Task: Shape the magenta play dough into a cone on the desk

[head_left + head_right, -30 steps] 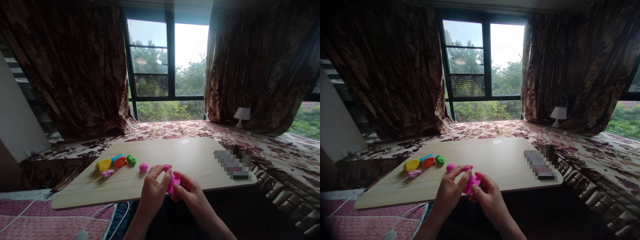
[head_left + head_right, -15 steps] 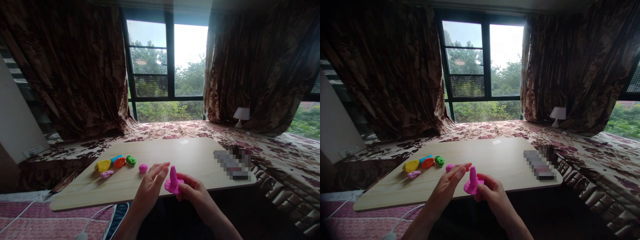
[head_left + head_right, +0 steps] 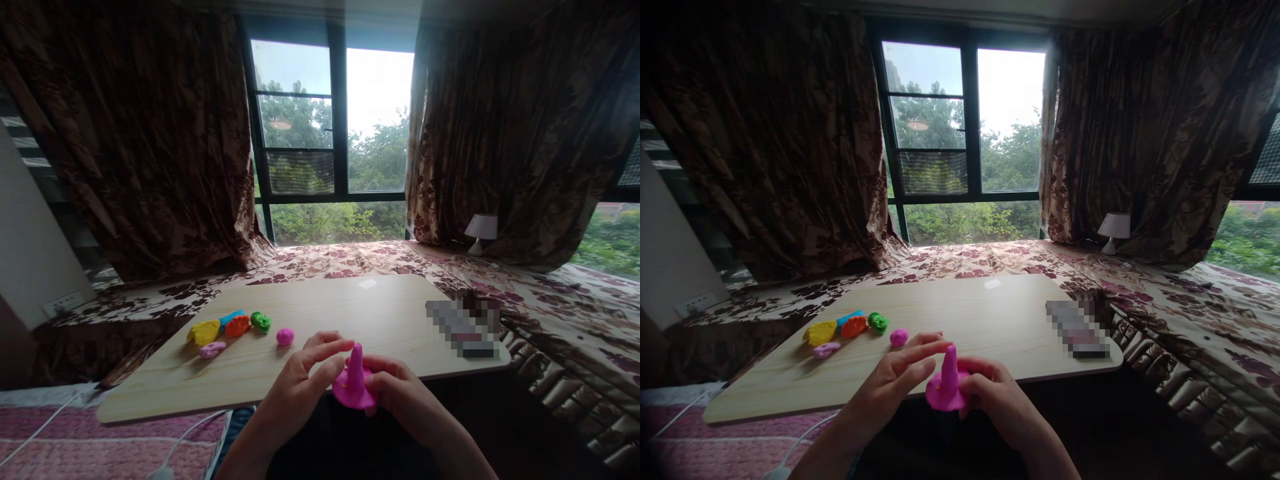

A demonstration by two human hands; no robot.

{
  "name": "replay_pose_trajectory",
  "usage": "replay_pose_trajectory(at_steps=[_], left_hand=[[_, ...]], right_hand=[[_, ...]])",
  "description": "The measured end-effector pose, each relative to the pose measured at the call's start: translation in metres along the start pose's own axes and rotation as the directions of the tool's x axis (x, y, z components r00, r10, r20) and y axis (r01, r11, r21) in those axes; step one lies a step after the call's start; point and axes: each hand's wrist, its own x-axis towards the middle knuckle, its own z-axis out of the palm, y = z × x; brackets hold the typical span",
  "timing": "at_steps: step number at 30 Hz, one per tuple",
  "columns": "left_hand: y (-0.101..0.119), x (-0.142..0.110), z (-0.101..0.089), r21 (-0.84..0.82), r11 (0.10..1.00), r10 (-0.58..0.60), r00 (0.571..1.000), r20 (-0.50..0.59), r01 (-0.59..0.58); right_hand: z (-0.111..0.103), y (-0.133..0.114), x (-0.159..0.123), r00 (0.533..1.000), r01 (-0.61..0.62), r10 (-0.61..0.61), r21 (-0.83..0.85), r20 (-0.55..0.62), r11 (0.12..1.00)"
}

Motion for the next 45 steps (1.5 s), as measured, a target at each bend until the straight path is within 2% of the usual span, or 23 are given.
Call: replay_pose_trajectory(at_steps=[5, 7, 10, 12, 14, 18, 23, 28, 33, 40, 45], left_hand=[[0.0, -0.003, 0.0, 0.004, 0.998, 0.066, 0.989, 0.131, -0.067], [-0.002, -0.003, 0.004, -0.017, 0.998, 0.068, 0.994, 0.08, -0.067], [-0.003, -0.001, 0.008, -0.063, 0.998, 0.024, 0.997, -0.067, -0.029], [-0.002, 0.0, 0.009, -0.107, 0.994, -0.018, 0.995, -0.102, 0.007], [0.0, 0.0, 0.009, -0.138, 0.99, -0.041, 0.995, -0.09, 0.029], [0.003, 0.0, 0.01, -0.135, 0.991, -0.005, 0.997, -0.08, -0.006], [-0.001, -0.001, 0.012, -0.158, 0.987, 0.002, 0.993, -0.115, -0.021], [-0.005, -0.001, 0.013, -0.176, 0.984, -0.034, 0.993, -0.109, 0.014], [-0.001, 0.0, 0.015, -0.104, 0.995, -0.004, 0.995, -0.097, -0.006], [0.002, 0.001, 0.017, -0.015, 0.997, 0.071, 0.987, -0.145, -0.073], [0.005, -0.003, 0.011, -0.031, 0.999, 0.043, 0.999, -0.003, -0.043]], right_hand=[[-0.006, 0.001, -0.003, 0.997, -0.067, 0.066, 0.063, 0.031, 0.996], [-0.006, 0.001, -0.004, 0.999, -0.054, 0.054, 0.063, 0.001, 0.997], [-0.002, -0.003, -0.005, 0.999, -0.019, 0.021, 0.035, -0.042, 0.999], [0.001, -0.006, -0.005, 0.999, -0.007, 0.007, -0.005, -0.046, 1.0], [0.004, -0.009, -0.006, 0.999, 0.002, -0.004, -0.051, -0.049, 0.999], [0.005, -0.01, -0.005, 0.997, 0.035, -0.041, -0.104, -0.061, 0.994], [0.003, -0.01, -0.006, 0.996, 0.061, -0.068, -0.105, -0.062, 0.993], [0.003, -0.009, -0.006, 0.996, 0.042, -0.05, -0.094, -0.078, 0.995], [0.006, -0.013, -0.006, 0.996, 0.049, -0.058, -0.11, -0.074, 0.993], [0.009, -0.014, -0.006, 0.993, 0.083, -0.094, -0.139, -0.076, 0.987], [0.004, -0.013, -0.005, 0.997, 0.026, -0.029, -0.053, -0.066, 0.998]])
